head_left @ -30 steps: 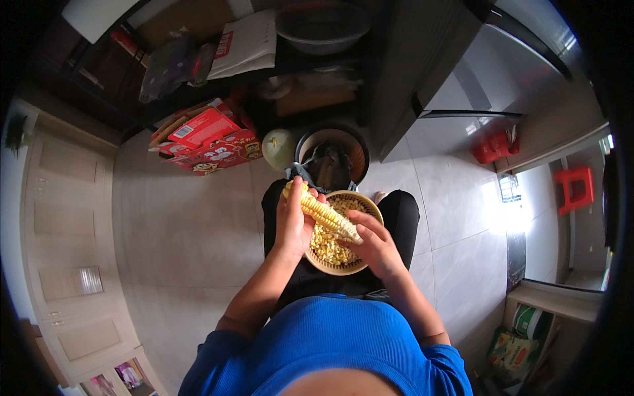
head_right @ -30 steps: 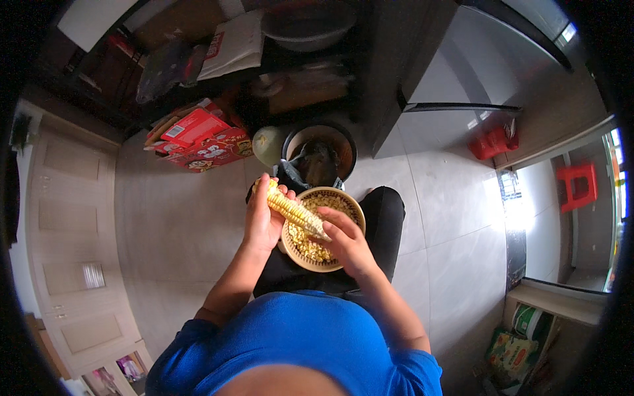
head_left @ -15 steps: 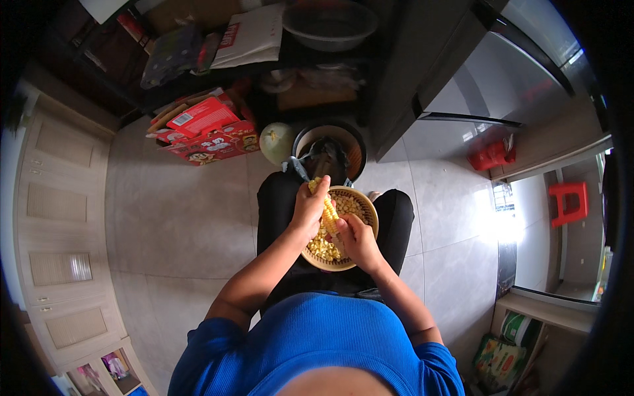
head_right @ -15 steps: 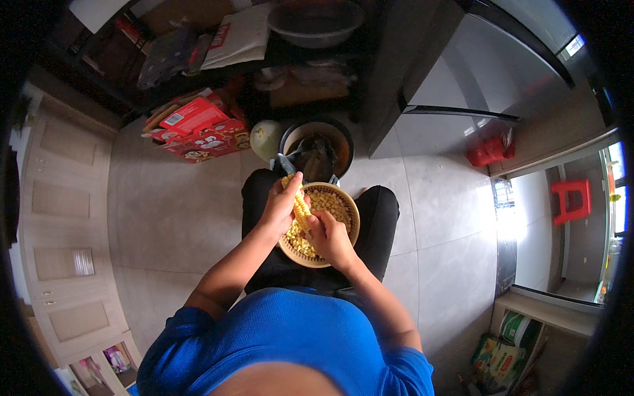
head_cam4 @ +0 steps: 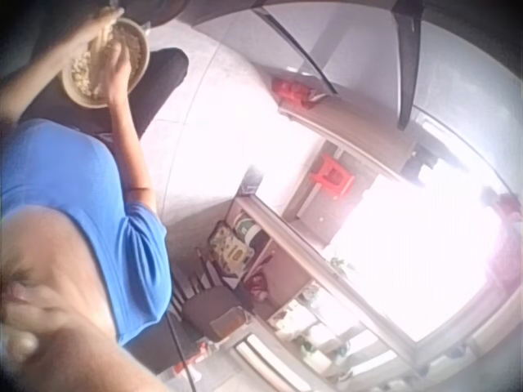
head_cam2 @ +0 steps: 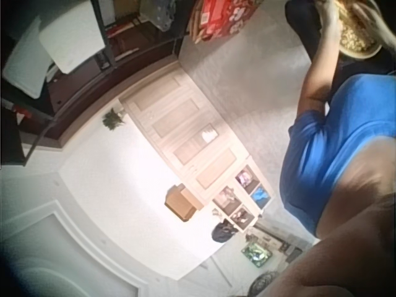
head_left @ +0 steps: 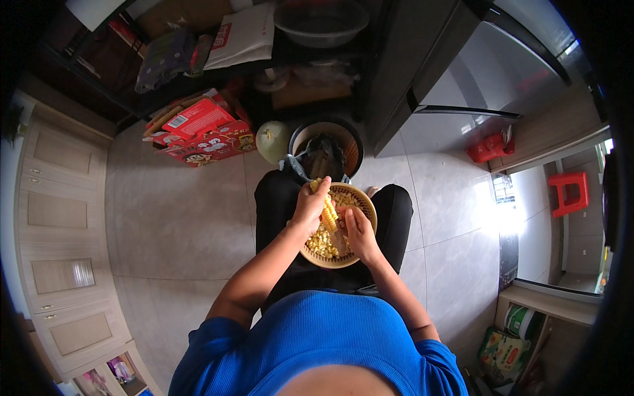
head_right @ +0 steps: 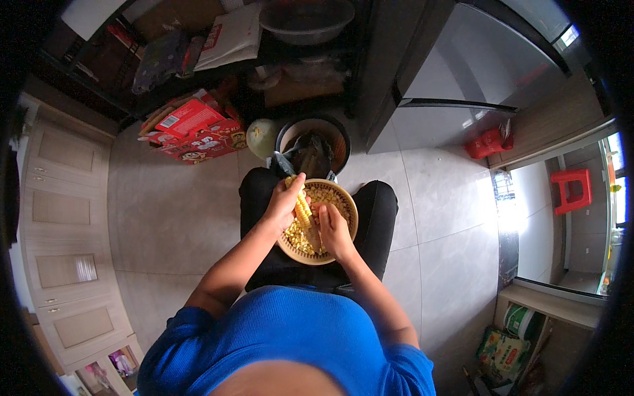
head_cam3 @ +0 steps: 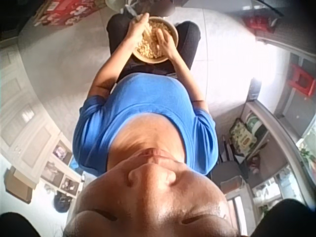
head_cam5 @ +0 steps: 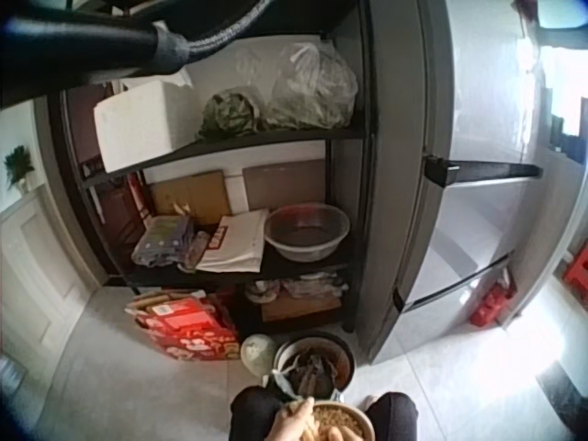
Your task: The person sits on the floor and removes corn kernels from a cob by hand, placing them into a bowl. The person holds the cob with one hand and uses the other to strip the kernels off, repeating the process until the cob is mostly bare.
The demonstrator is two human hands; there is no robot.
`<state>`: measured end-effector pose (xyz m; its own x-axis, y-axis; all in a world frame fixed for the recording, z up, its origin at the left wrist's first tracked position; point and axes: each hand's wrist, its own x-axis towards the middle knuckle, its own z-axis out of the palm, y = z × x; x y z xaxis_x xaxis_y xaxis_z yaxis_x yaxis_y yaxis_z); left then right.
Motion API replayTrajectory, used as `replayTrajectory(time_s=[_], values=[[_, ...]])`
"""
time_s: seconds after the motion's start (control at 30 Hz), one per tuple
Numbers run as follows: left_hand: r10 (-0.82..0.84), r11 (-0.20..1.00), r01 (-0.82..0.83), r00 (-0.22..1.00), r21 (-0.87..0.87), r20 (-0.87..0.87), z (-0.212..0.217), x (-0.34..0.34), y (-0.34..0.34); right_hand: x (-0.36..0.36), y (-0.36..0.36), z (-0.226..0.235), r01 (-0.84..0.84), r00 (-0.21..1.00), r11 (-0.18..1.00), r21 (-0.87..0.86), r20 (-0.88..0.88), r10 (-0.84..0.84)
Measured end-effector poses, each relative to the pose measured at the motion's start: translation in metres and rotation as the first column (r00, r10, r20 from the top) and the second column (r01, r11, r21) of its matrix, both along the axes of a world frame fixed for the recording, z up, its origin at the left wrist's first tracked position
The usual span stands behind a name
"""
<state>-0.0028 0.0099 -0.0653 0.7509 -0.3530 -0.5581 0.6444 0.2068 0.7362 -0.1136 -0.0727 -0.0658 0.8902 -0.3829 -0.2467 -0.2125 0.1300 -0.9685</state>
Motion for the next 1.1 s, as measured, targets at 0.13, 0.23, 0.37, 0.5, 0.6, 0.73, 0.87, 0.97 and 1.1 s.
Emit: replayTrajectory(time_s=[0.13, 0.23, 0.37, 0.5, 0.6, 0.73, 0.87, 0.97, 1.1], values=[[-0.022, 0.997, 0.015, 0.995, 0.075, 0.095, -0.013, -0.008, -0.003, 0.002, -0.002, -0.011, -0.083, 0.996, 0.995, -0.063, -0.027, 0.082], [0.016, 0.994, -0.029, 0.992, 0.105, 0.124, -0.026, -0.009, -0.004, 0.006, 0.003, 0.002, -0.106, 0.994, 0.931, -0.349, -0.071, 0.086], [-0.003, 0.990, -0.009, 0.997, 0.144, 0.082, -0.030, -0.010, -0.007, 0.000, 0.005, -0.029, 0.084, 0.990, 0.920, -0.384, 0.135, -0.034], [-0.024, 0.965, -0.007, 0.993, 0.262, 0.117, -0.022, -0.009, -0.007, 0.004, 0.003, -0.024, -0.005, 0.999, 1.000, -0.030, -0.047, 0.003], [-0.117, 0.936, 0.059, 0.982, 0.346, 0.150, -0.013, -0.012, -0.009, 0.003, 0.001, -0.020, -0.108, 0.993, 0.976, -0.191, -0.066, 0.097], [-0.101, 0.909, 0.031, 0.984, 0.415, 0.147, -0.040, -0.017, -0.004, 0.000, 0.000, -0.026, -0.168, 0.985, 0.933, -0.318, -0.094, 0.146], [-0.114, 0.907, 0.066, 0.989, 0.415, 0.091, -0.036, -0.021, -0.005, 0.000, 0.006, -0.023, -0.159, 0.985, 0.911, -0.381, -0.128, 0.118], [-0.116, 0.909, 0.068, 0.989, 0.411, 0.092, -0.036, -0.022, -0.006, -0.002, 0.007, -0.024, -0.170, 0.982, 0.893, -0.416, -0.152, 0.116], [-0.088, 0.919, 0.056, 0.994, 0.391, 0.065, -0.038, -0.021, -0.002, -0.002, 0.006, -0.035, -0.206, 0.974, 0.850, -0.484, -0.186, 0.130]])
